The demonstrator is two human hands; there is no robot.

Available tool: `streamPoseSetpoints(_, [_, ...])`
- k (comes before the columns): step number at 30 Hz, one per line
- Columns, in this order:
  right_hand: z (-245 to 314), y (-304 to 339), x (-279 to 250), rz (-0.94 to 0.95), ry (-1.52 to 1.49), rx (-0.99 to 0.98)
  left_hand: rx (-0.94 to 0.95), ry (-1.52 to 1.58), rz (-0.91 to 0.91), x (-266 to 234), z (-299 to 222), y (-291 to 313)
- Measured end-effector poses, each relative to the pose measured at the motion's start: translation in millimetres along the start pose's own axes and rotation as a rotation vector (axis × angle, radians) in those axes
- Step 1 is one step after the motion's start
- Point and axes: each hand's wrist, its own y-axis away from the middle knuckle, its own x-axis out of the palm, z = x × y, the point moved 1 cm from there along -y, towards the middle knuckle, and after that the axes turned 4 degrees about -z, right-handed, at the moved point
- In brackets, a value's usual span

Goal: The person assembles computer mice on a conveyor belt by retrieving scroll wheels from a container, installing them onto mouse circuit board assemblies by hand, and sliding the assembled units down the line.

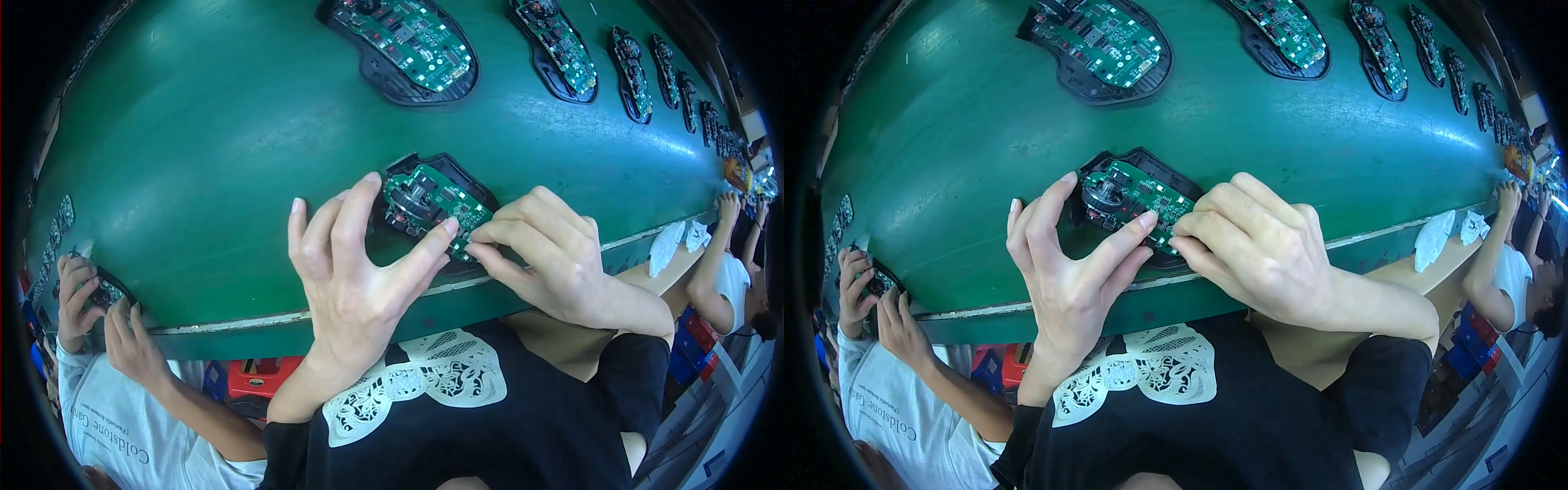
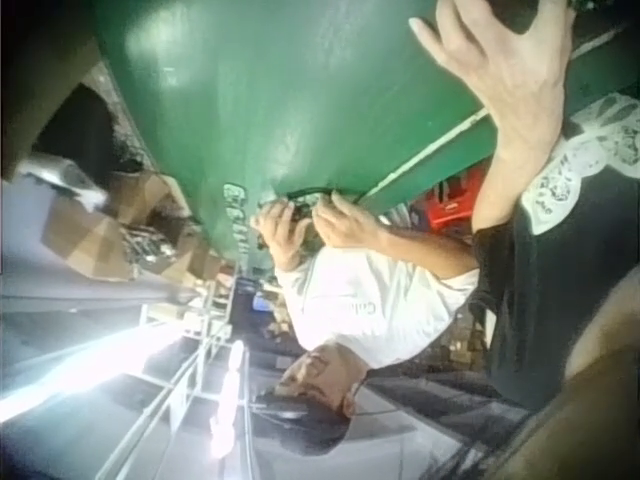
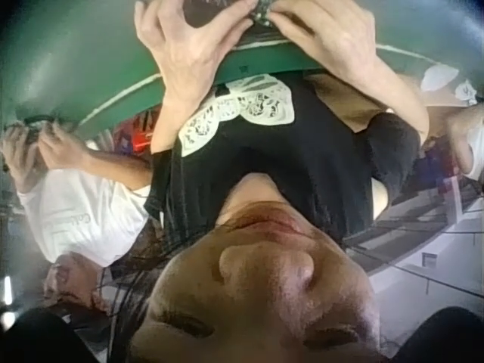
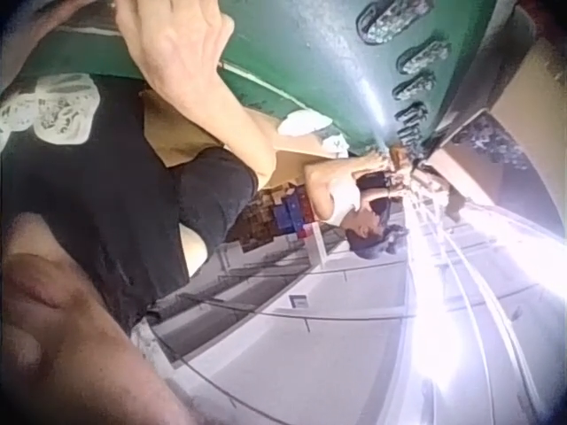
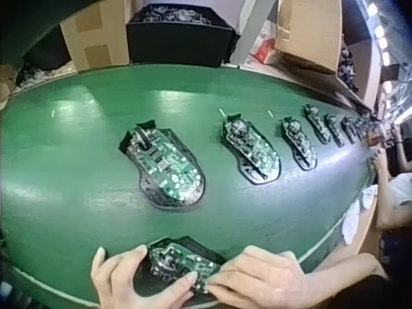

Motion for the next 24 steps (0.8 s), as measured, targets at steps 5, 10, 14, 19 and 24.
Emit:
streamPoseSetpoints(5, [3,2,0,-0.016,0.014,0.031,0.002,0.004,0.022,1,-4,-3])
streamPoseSetpoints(10, [1,1,1,-0.019,0.010,0.031,0.005,0.006,0.018,3,-4,-3])
streamPoseSetpoints(14, [4,-1,5,-0.023,0.020,0.028,0.019,0.012,0.012,2,1,-2])
streamPoseSetpoints(19, [5,-1,5,-0.030,0.043,0.037,0.036,0.016,0.016,2,3,-4])
streamPoseSetpoints(24, [-11,-2,-29,0.028,-0.107,0.030,0.028,0.013,0.028,6,-5,-6])
